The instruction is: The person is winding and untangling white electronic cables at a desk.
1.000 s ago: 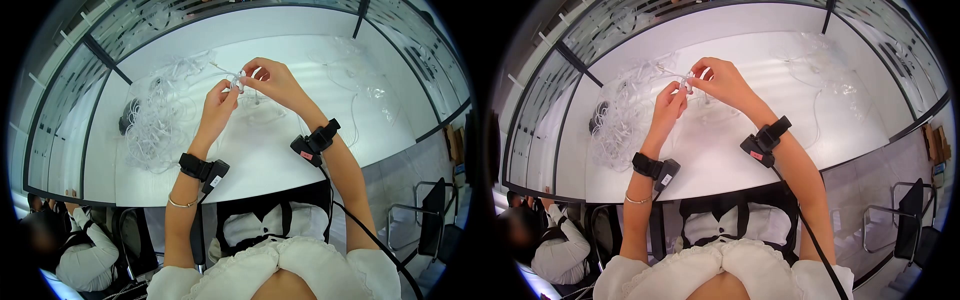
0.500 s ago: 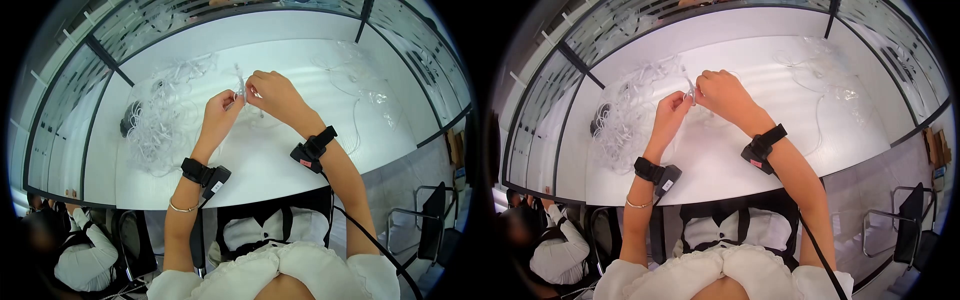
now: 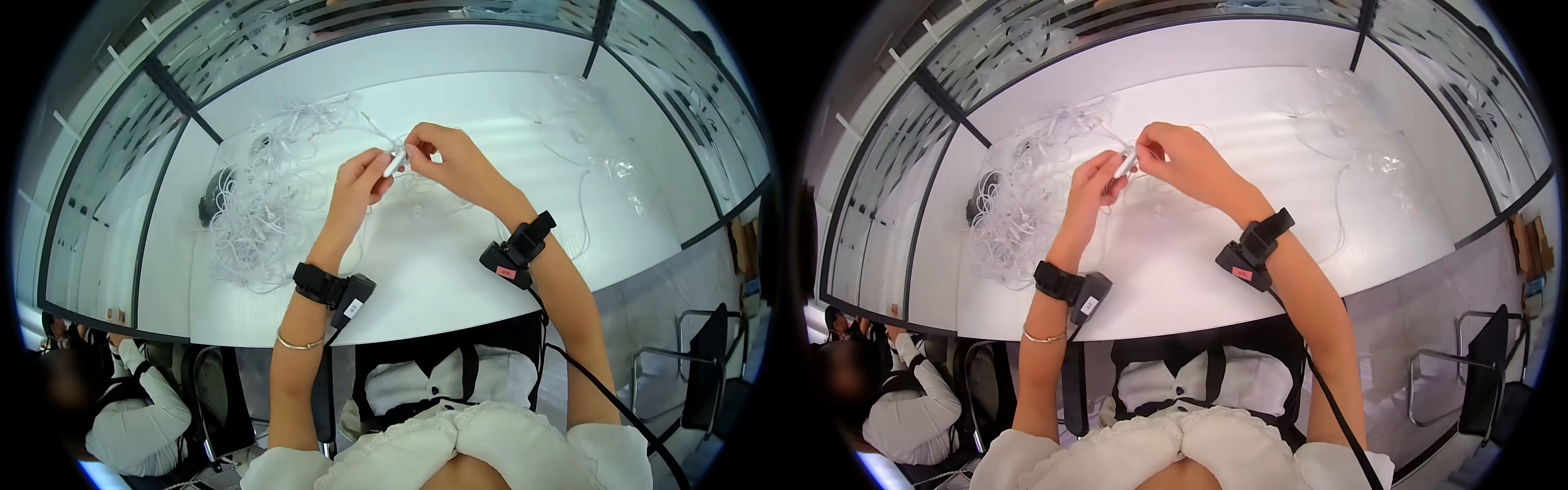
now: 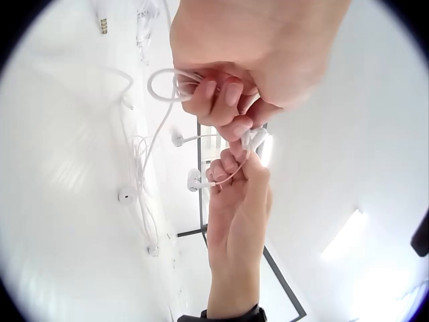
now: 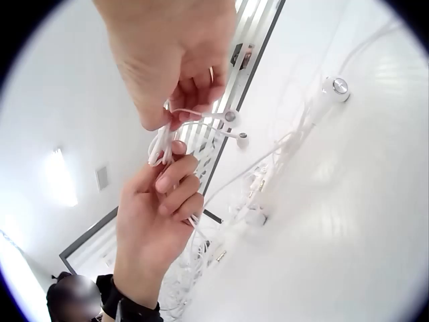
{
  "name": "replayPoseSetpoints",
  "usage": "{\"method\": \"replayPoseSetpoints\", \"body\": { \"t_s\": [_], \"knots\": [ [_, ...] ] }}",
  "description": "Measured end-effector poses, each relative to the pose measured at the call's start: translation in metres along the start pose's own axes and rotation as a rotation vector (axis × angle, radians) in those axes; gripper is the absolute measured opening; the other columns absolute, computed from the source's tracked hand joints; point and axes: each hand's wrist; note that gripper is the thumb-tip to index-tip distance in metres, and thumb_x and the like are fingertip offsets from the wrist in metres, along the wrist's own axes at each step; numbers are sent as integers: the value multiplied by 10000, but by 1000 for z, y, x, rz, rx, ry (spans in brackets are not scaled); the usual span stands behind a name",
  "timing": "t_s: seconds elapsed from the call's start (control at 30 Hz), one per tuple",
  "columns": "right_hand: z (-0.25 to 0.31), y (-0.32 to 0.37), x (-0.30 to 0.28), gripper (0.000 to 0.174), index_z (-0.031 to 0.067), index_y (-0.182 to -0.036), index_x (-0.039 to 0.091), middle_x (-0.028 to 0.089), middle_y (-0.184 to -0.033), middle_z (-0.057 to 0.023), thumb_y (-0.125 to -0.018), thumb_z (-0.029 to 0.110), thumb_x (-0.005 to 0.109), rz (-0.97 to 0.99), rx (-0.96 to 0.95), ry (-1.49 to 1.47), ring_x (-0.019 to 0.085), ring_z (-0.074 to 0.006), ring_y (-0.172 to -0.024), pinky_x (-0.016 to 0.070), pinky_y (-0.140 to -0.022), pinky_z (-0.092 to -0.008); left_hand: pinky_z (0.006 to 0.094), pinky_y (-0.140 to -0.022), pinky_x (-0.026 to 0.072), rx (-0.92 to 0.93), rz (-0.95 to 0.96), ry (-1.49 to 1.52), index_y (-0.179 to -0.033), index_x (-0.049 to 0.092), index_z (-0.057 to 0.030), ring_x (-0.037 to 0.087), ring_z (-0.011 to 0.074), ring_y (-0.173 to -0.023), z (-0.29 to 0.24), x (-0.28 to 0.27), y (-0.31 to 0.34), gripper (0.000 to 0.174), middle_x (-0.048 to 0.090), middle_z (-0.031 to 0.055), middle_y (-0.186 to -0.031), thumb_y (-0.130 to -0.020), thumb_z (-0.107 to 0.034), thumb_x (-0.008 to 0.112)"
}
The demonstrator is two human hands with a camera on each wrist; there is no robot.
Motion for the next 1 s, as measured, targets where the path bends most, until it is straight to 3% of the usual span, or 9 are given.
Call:
{"method": "replayPoseSetpoints", "body": {
  "t_s": [0.2,0.4,0.43,0.5,0.7,0.87,1.0],
  "knots": [
    [-3,2,-4,175,18,-871,572,593,-769,-10,-934,159,489,28,23,-169,517,-99,-730,410,-672,-247,221,-462,131,61,57,110,-881,633,-26,178,29,-496,0,0,2,304,274,-87,-572,-961,-273,475],
    [-1,3,-2,192,22,-888,565,598,-776,-16,-950,181,477,48,88,-263,555,-83,-703,424,-648,-239,221,-458,130,25,152,221,-901,621,-27,190,26,-497,3,-5,1,274,272,-87,-576,-954,-265,496],
    [-1,4,-1,199,25,-885,568,597,-774,-18,-951,190,478,56,82,-297,572,-80,-694,427,-610,-229,200,-464,173,14,211,271,-1041,577,25,249,15,-530,7,-11,0,255,482,-46,-739,-944,-195,492],
    [-2,4,-1,203,30,-875,571,584,-768,-11,-956,187,472,120,131,-406,540,-81,-684,421,-630,-224,201,-463,177,24,268,303,-1062,573,27,255,16,-533,10,-16,-1,268,495,-42,-753,-946,-199,490],
    [-6,5,-5,179,38,-879,592,544,-735,-1,-928,156,465,328,226,-428,495,-83,-671,409,-636,-226,210,-465,160,-41,210,203,-936,624,3,243,10,-526,6,-14,0,277,403,-76,-625,-947,-248,507],
    [-17,4,-15,191,40,-1024,584,499,-711,7,-908,154,484,213,242,-341,462,-80,-662,393,-630,-221,209,-465,146,-15,96,-44,-857,640,-12,236,2,-519,3,-5,4,294,355,-94,-596,-941,-267,520],
    [-5,7,-16,260,89,-1108,553,491,-844,-6,-849,59,549,37,67,-46,456,-96,-691,410,-643,-235,207,-460,149,47,110,-103,-850,640,-12,246,2,-515,8,-6,1,278,406,-82,-609,-928,-260,541]
  ]
}}
Point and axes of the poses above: each hand's wrist, its own y-axis away from the middle knuckle, its own x-axis out of the palm, z = x × y
